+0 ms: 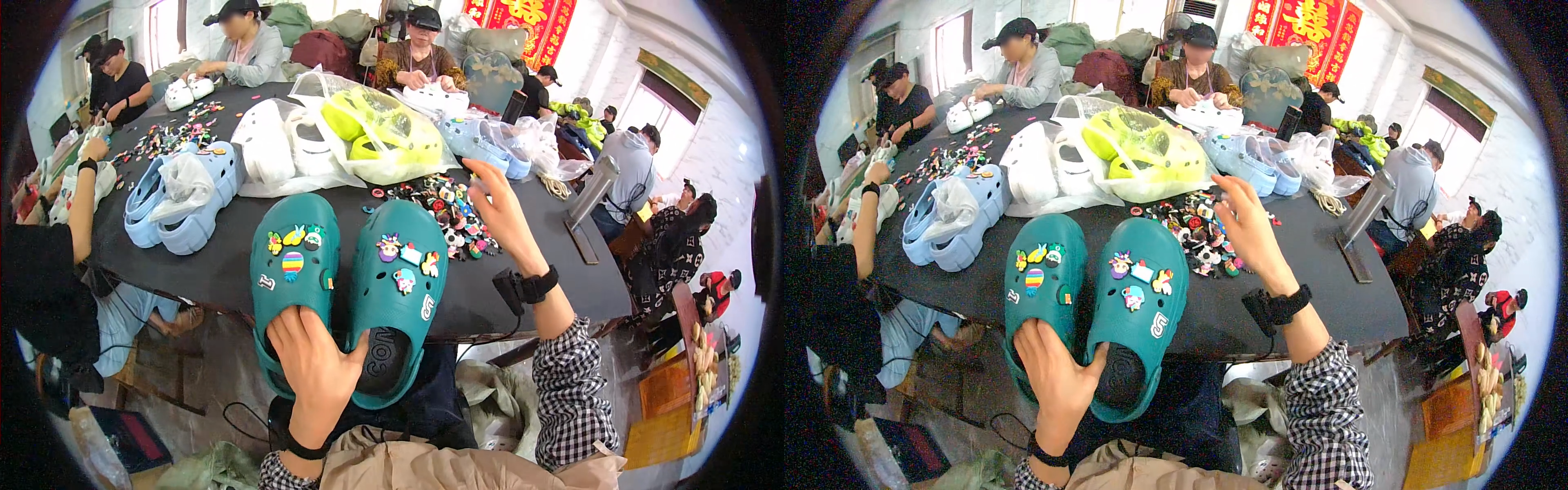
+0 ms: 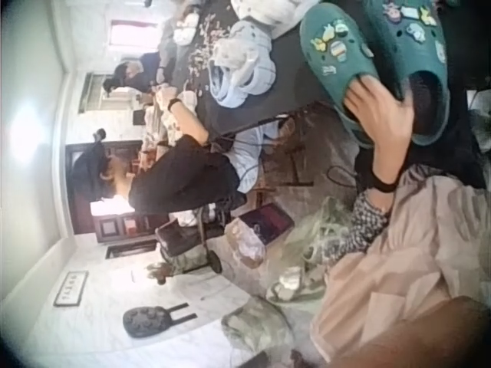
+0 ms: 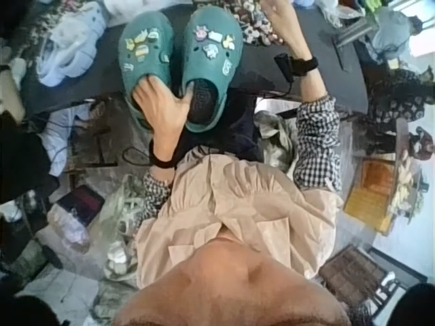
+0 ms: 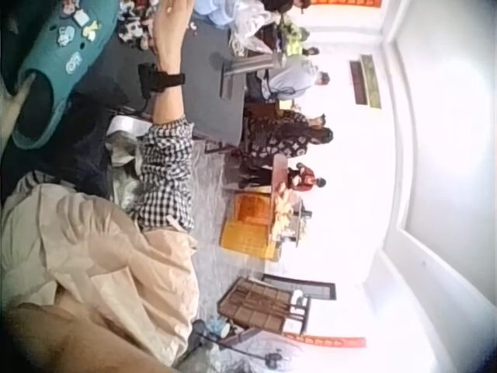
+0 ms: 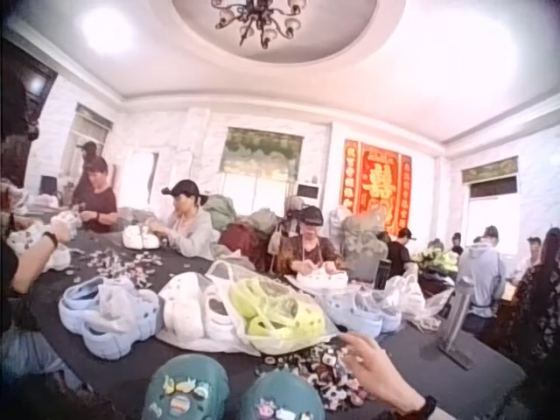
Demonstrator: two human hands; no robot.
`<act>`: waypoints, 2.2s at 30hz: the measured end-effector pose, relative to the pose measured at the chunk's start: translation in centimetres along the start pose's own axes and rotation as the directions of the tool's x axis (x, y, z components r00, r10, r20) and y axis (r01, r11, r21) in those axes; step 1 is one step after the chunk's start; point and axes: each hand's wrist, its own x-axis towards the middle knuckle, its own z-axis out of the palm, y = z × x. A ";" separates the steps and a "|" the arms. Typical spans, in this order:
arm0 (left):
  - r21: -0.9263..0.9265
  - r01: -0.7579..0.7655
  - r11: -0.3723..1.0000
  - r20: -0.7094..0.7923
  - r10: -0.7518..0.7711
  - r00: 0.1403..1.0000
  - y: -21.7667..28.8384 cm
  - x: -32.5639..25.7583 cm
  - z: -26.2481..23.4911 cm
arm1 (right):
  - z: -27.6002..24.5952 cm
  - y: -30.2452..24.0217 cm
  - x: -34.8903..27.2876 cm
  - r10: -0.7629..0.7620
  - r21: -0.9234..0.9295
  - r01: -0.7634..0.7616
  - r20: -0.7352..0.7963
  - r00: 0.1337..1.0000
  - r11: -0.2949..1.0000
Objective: Decorating plastic clogs by inserting colorful charms into the holes.
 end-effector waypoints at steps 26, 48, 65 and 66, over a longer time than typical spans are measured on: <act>-0.016 -0.014 1.000 -0.026 0.013 1.000 -0.1 0.1 -0.2 | 5.4 -8.4 -3.6 -0.279 0.473 0.261 -0.033 0.960 0.842; 0.028 0.021 0.999 0.060 -0.023 0.998 0.3 0.9 -0.4 | 4.3 -5.7 -1.0 -0.318 0.057 0.317 0.022 0.948 0.947; 0.095 -0.347 0.933 0.013 0.347 0.938 -0.8 6.8 -3.6 | 6.9 -6.6 -4.1 -0.343 0.125 0.356 -0.116 0.932 0.926; 0.097 -0.356 0.929 0.014 0.357 0.934 -0.6 7.1 -4.5 | 6.9 -6.3 -4.1 -0.334 0.063 0.344 -0.130 0.934 0.937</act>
